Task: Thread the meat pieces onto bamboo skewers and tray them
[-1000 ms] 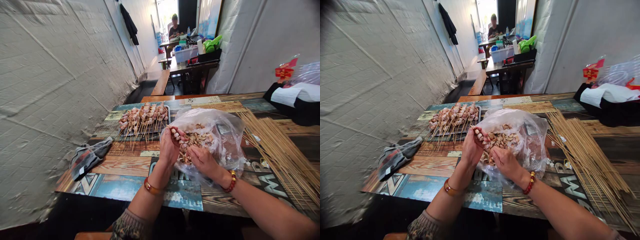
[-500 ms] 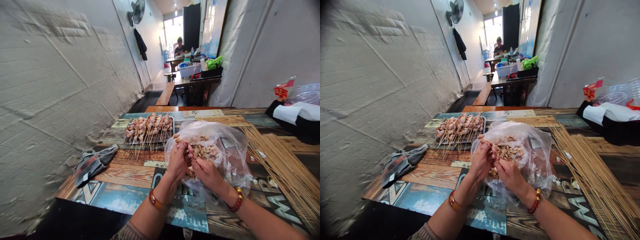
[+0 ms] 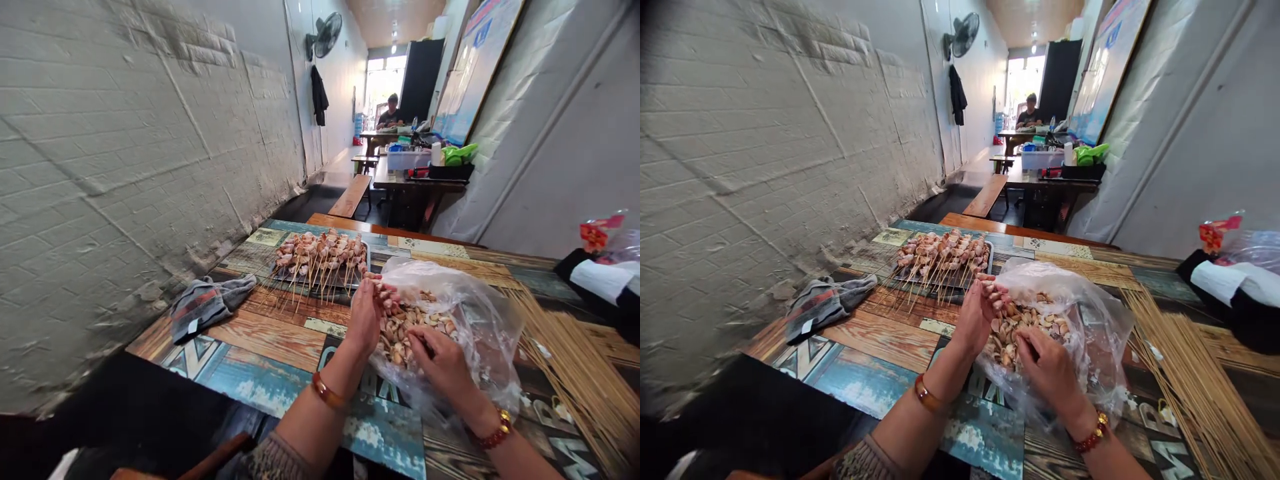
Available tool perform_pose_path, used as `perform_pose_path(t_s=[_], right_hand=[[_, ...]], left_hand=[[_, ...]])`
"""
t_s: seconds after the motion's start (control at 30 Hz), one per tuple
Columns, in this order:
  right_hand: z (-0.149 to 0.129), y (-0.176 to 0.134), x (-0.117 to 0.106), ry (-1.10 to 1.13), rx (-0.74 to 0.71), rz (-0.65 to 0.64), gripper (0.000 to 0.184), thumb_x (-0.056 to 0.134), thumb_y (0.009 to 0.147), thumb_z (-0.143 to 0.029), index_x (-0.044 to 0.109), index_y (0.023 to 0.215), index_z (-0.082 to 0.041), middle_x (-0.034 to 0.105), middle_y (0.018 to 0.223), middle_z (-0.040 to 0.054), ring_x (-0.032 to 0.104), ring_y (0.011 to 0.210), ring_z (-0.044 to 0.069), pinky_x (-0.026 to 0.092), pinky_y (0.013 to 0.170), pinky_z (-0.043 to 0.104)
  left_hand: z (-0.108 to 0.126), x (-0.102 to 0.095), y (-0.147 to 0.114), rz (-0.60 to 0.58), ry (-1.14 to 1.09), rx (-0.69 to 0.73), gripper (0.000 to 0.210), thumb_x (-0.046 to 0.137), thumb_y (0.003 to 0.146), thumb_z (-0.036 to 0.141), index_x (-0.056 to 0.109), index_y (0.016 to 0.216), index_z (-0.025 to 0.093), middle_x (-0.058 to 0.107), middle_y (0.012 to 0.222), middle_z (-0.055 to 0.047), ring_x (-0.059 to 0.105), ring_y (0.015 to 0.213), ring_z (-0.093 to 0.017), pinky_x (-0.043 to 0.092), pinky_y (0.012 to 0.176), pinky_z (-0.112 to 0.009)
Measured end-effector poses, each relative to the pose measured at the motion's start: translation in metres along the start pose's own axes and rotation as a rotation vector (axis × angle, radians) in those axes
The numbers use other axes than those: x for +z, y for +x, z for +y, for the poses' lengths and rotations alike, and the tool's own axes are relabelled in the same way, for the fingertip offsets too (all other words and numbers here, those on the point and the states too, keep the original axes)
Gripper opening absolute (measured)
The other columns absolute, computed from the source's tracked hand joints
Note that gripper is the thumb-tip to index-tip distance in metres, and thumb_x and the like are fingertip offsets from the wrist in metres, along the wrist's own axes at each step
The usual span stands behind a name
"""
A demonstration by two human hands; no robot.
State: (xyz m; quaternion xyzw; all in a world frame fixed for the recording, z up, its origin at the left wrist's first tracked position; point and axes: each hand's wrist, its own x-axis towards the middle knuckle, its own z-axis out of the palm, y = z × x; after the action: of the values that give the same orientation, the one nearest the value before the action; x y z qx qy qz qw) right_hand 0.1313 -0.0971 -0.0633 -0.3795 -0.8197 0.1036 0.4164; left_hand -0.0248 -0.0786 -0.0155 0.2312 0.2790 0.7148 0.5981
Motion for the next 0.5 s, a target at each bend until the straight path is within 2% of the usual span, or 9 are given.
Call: perform_pose_path(t_s=[0.1,0.23,0.37,0.5], right_hand=[[-0.008,0.007,-0.009,-0.050,0.033,0.077,0.020,0.049,0.093,-0.030,0.065,0.087,-0.019,0.073,0.079,0.0046,0.069,0.071,0.017,0.053,0.066,0.028],[-0.026,0.035,-0.032,-0.085,0.103,0.087,0.022,0.051,0.091,-0.035,0.066,0.085,-0.020,0.073,0.077,0.0041,0.068,0.068,0.018,0.050,0.064,0.028],[-0.039,0.082,-0.044,-0.084,0.142,-0.026,0.025,0.049,0.091,-0.036,0.066,0.083,-0.020,0.071,0.073,0.0039,0.065,0.065,0.018,0.047,0.063,0.028],[-0.036,0.127,-0.026,-0.158,0.157,-0.177,0.028,0.046,0.090,-0.033,0.067,0.078,-0.019,0.071,0.072,0.0040,0.064,0.067,0.019,0.043,0.062,0.027]], left_hand=[[-0.007,-0.006,0.005,0.049,-0.017,-0.023,0.040,0.057,0.085,0.052,0.053,0.101,0.016,0.065,0.083,-0.005,0.063,0.064,-0.012,0.049,0.057,-0.023],[-0.017,-0.015,0.008,0.085,0.066,-0.160,0.031,0.060,0.082,0.042,0.054,0.097,0.015,0.065,0.075,-0.004,0.061,0.053,-0.011,0.046,0.051,-0.022],[-0.022,-0.017,0.007,0.029,0.094,-0.244,0.026,0.061,0.081,0.035,0.057,0.093,0.014,0.065,0.071,-0.005,0.059,0.051,-0.011,0.043,0.050,-0.021],[-0.023,-0.018,0.007,0.009,0.084,-0.263,0.022,0.059,0.080,0.033,0.058,0.092,0.015,0.065,0.069,-0.004,0.057,0.051,-0.011,0.041,0.049,-0.022]])
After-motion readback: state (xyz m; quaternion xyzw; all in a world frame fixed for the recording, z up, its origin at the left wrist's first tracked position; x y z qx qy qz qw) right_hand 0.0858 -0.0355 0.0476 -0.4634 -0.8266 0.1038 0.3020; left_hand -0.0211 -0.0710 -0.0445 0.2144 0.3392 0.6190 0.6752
